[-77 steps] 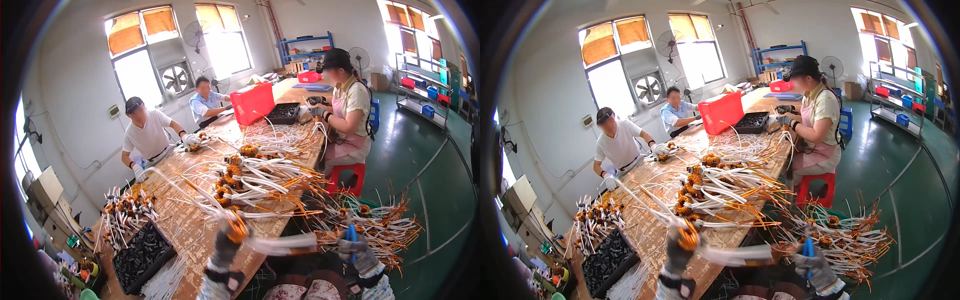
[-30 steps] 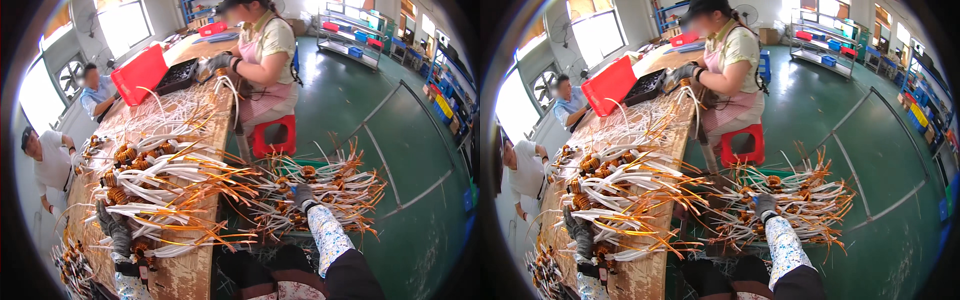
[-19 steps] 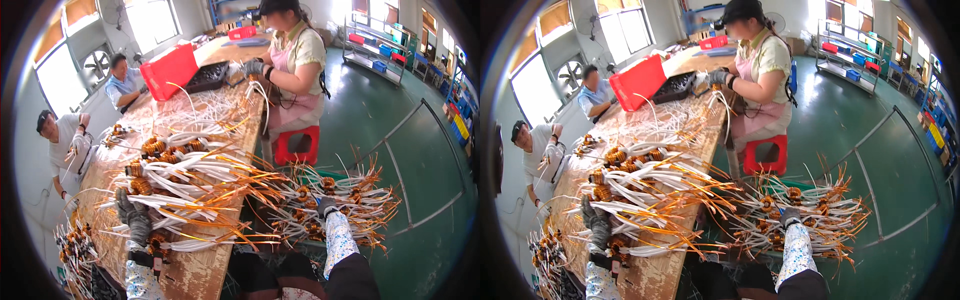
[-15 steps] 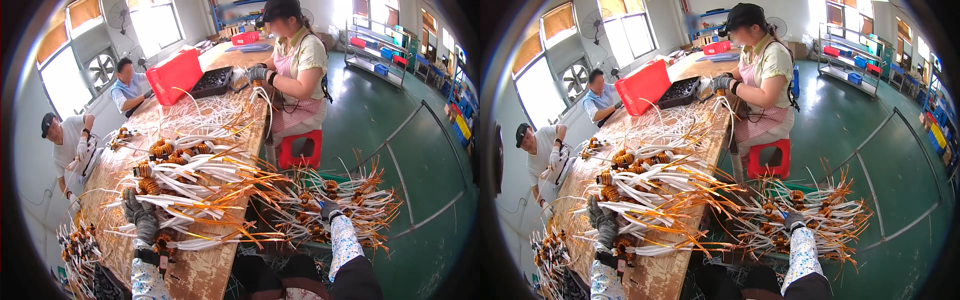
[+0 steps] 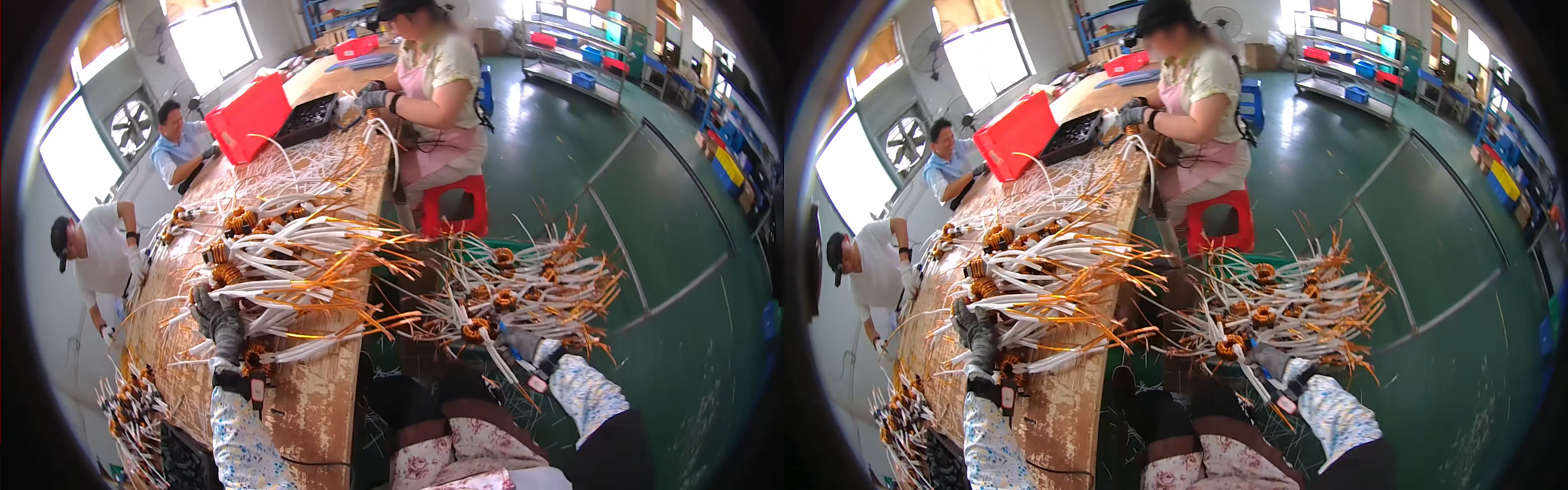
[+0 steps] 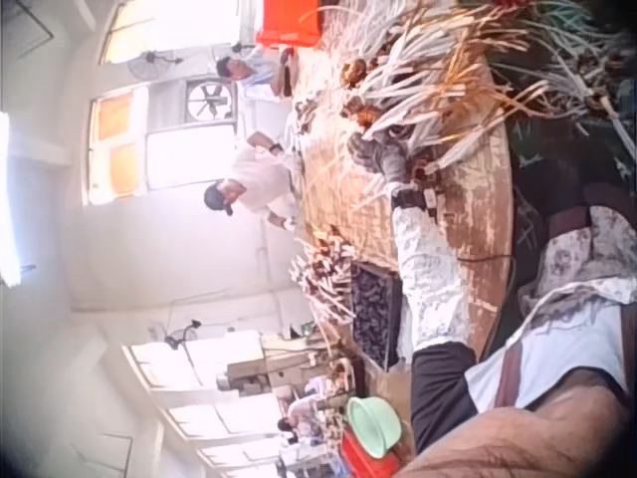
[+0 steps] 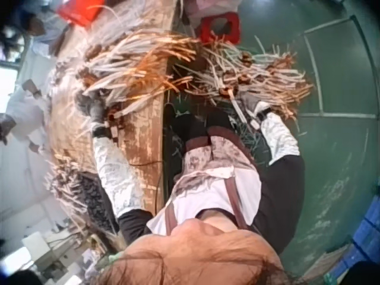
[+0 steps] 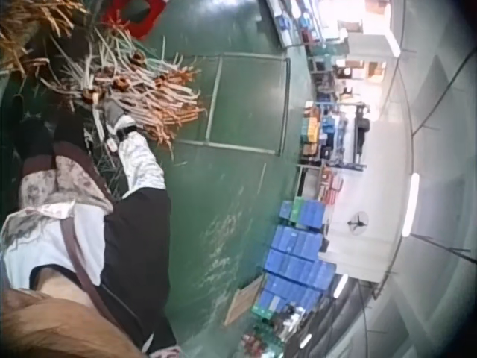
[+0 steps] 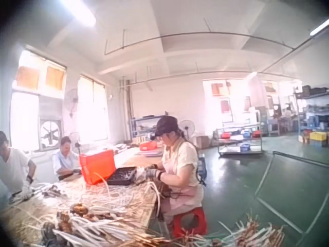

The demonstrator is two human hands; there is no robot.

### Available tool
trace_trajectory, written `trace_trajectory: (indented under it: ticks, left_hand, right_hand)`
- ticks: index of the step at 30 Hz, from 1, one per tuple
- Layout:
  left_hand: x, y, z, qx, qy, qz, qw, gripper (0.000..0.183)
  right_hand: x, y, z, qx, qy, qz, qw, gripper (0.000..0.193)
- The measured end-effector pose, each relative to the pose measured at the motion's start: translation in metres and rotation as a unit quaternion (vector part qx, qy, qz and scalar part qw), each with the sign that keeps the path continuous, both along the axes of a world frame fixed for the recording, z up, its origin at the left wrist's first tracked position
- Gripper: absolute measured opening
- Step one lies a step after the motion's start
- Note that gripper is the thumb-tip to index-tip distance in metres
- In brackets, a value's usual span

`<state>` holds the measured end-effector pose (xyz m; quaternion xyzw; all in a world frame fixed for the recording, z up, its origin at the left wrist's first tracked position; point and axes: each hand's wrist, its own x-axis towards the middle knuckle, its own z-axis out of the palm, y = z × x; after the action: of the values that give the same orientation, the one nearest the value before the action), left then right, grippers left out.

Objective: The person assembles copper-colored coils with white tubes using wire cutters. They pick up individual assemblies from the table, use the cutters to trim or secure wires, and place the finished pieces into a green crate.

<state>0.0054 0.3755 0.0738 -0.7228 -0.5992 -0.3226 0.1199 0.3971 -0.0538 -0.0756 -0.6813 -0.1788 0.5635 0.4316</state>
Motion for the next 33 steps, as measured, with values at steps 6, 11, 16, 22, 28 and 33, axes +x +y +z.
trace_trajectory:
  ticks: [6,11,16,22,28,33]
  left_hand:
    - [0.068,-0.17,0.046,-0.114,-0.32,-0.503,0.795,0.06]
    - [0.104,-0.314,0.051,-0.564,-0.189,-0.627,0.503,0.051]
    - [0.158,-0.361,-0.024,-0.737,-0.356,-0.483,0.31,0.068]
    - [0.225,-0.372,0.048,-0.593,-0.557,-0.562,0.15,0.074]
    - [0.216,-0.342,0.081,-0.506,-0.596,-0.611,0.128,0.05]
    - [0.183,-0.291,0.013,-0.449,-0.544,-0.629,0.328,0.039]
  right_hand:
    - [-0.015,-0.111,0.066,0.141,0.277,-0.257,0.915,0.021]
    - [-0.062,-0.121,0.161,0.271,0.094,-0.205,0.936,0.033]
    - [-0.081,-0.153,0.197,0.327,0.016,-0.11,0.938,0.041]
    - [-0.108,-0.145,0.208,0.461,-0.056,0.061,0.884,0.036]
    - [-0.145,-0.11,0.209,0.407,-0.622,0.07,0.665,0.035]
    - [-0.126,-0.077,0.154,0.362,-0.656,0.052,0.66,0.078]
